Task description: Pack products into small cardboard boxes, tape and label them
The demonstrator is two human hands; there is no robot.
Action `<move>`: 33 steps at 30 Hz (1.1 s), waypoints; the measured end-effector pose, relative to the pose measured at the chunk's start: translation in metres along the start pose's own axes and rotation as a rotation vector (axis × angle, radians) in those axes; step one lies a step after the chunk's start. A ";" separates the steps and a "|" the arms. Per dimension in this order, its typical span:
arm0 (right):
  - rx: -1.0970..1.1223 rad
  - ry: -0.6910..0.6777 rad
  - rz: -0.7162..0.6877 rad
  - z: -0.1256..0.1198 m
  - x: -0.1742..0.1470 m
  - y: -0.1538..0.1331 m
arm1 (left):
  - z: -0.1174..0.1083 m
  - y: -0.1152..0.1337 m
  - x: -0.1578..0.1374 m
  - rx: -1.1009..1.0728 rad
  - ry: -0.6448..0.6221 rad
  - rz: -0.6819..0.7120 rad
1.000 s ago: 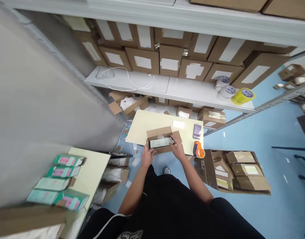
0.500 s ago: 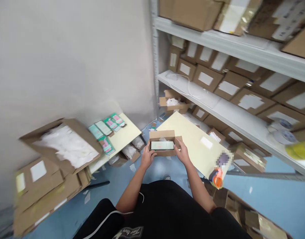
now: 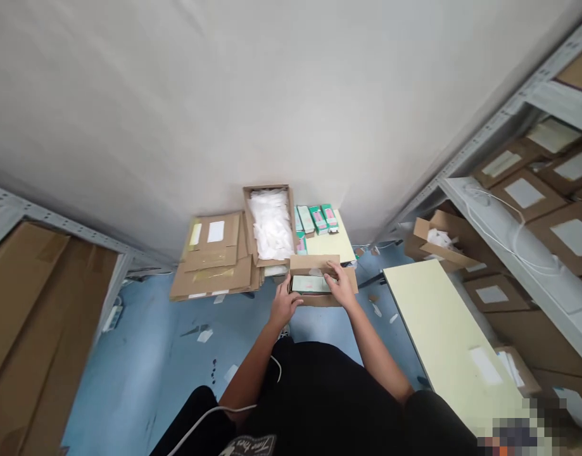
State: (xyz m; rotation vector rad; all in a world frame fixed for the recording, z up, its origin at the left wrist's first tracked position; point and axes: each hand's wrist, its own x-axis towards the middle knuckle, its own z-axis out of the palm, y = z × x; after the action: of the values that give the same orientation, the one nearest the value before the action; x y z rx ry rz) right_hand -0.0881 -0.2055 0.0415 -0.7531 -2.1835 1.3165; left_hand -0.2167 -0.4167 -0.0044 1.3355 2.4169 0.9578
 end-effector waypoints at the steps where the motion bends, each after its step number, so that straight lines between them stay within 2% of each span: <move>1: 0.004 -0.031 -0.018 0.020 0.012 -0.005 | -0.009 -0.012 -0.003 0.001 0.008 -0.017; 5: -0.057 -0.105 -0.111 0.092 0.067 -0.020 | -0.037 -0.054 -0.013 0.000 0.050 -0.075; 9: -0.246 -0.161 -0.125 0.146 0.148 -0.038 | -0.061 -0.081 -0.011 -0.012 0.086 -0.132; 13: -0.564 -0.209 -0.044 0.181 0.234 -0.060 | -0.075 -0.093 0.000 -0.035 0.078 -0.166; 17: -0.830 -0.218 0.102 0.201 0.284 -0.071 | -0.075 -0.096 0.008 -0.058 0.031 -0.170; 22: -0.894 -0.310 0.152 0.211 0.288 -0.070 | -0.074 -0.099 0.007 -0.091 0.026 -0.182; 24: -0.893 -0.307 0.127 0.210 0.280 -0.069 | -0.075 -0.101 0.006 -0.100 0.025 -0.180; 29: -0.809 -0.195 -0.042 0.200 0.263 -0.064 | -0.074 -0.102 0.007 -0.100 0.036 -0.170; 31: -0.781 -0.211 -0.045 0.197 0.262 -0.061 | -0.074 -0.100 0.008 -0.094 0.042 -0.171; 33: -0.785 -0.289 -0.005 0.198 0.262 -0.058 | -0.073 -0.098 0.009 -0.083 0.042 -0.169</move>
State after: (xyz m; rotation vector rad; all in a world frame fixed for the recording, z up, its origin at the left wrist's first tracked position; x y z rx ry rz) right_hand -0.4203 -0.1786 0.0406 -0.8562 -2.9671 0.5429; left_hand -0.3225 -0.4778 -0.0093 1.0745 2.4449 1.0369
